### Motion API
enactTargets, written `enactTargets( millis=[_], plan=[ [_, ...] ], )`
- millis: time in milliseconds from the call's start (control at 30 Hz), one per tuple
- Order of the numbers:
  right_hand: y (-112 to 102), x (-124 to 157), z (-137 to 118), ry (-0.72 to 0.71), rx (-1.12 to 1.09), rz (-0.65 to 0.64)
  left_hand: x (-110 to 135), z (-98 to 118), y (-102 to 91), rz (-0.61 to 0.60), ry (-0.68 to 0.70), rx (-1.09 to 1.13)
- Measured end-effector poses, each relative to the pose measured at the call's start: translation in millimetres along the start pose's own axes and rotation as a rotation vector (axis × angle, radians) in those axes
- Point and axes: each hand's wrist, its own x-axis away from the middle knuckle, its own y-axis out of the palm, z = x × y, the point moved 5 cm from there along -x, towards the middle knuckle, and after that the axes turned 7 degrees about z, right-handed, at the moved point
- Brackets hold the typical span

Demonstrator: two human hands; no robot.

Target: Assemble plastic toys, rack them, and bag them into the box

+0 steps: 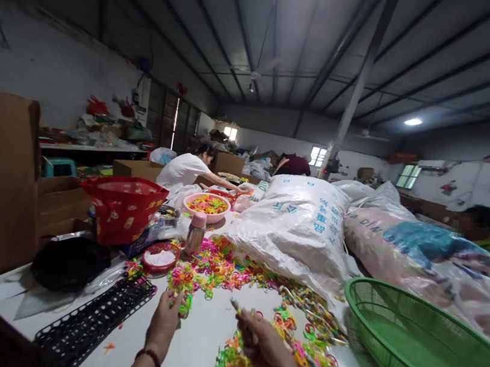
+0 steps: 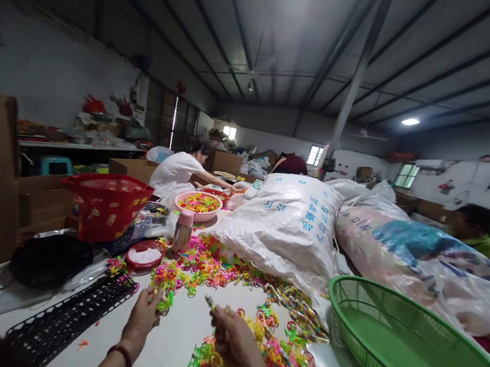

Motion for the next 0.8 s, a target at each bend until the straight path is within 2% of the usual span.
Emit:
enactTargets(
  millis=[100, 267, 367, 500, 633, 800],
  plan=[
    [8.7, 46.9, 27.1, 0.073, -0.221, -0.072, 19.5, 6.5, -4.8, -0.044, -0.081, 0.095],
    [19.8, 92.9, 54.2, 0.094, -0.239, -0.061, 88.2, 33.8, -15.3, -0.131, -0.197, 0.315],
    [25.8, 101.5, 57.3, 0.087, -0.209, -0.043, 128.0, 46.6, -18.9, -0.231, -0.325, 0.392],
    [34.2, 106.1, 59.6, 0.054, -0.174, -0.043, 162.7, 61.5, -33.5, -0.269, -0.384, 0.402],
    [35.4, 109.6, 65.9, 0.012, -0.152, -0.033, 181.2, 70.0, -43.5, -0.29, -0.387, 0.403],
    [26.9, 112.4, 72.7, 0.035, -0.146, 0.018, 191.5, 68.5, -41.5, -0.366, -0.356, 0.41]
  ],
)
